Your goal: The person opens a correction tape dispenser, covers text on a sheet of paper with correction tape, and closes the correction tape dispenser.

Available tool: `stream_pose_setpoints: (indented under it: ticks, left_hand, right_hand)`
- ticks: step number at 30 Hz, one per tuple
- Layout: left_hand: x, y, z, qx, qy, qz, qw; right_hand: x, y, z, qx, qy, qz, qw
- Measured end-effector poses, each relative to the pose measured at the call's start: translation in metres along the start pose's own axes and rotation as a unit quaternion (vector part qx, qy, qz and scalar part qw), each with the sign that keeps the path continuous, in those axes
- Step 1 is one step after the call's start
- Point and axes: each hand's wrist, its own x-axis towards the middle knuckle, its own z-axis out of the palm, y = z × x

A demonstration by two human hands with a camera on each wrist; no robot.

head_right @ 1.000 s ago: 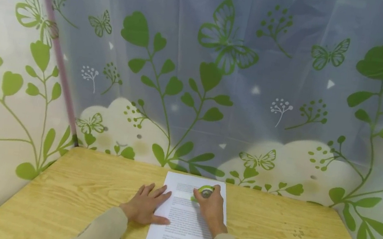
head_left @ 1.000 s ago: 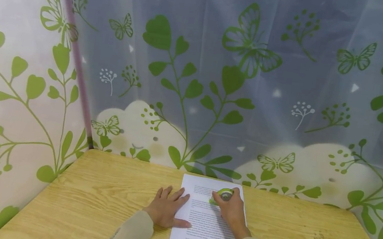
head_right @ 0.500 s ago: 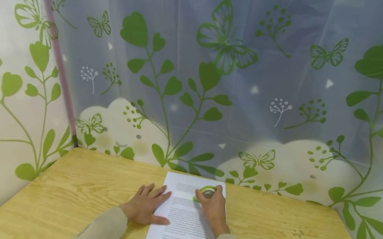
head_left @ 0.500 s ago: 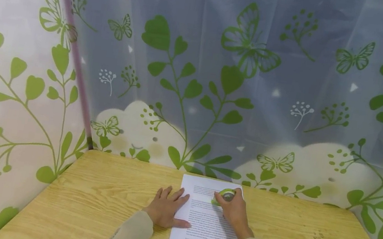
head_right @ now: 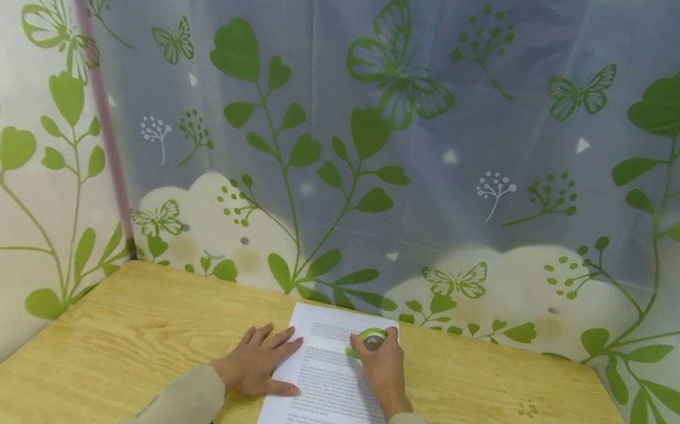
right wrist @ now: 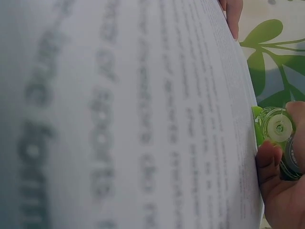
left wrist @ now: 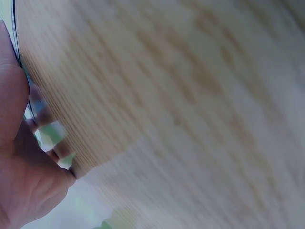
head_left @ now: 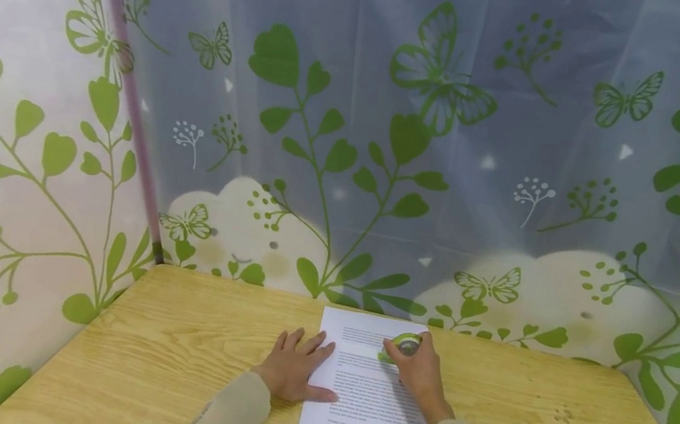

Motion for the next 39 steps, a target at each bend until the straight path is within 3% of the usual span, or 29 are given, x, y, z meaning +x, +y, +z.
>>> stream_pose_setpoints:
  ticks: [11, 39]
  left_hand:
    - [0.003, -0.002, 0.003, 0.005, 0.004, 0.004, 1.0000]
    - [0.003, -0.002, 0.005, 0.000, 0.006, 0.006, 1.0000]
  right_hand:
    - [0.002, 0.004, -0.004, -0.022, 0.014, 0.002, 1.000]
    - [-0.001, 0.012, -0.015, -0.008, 0.014, 0.011, 1.000]
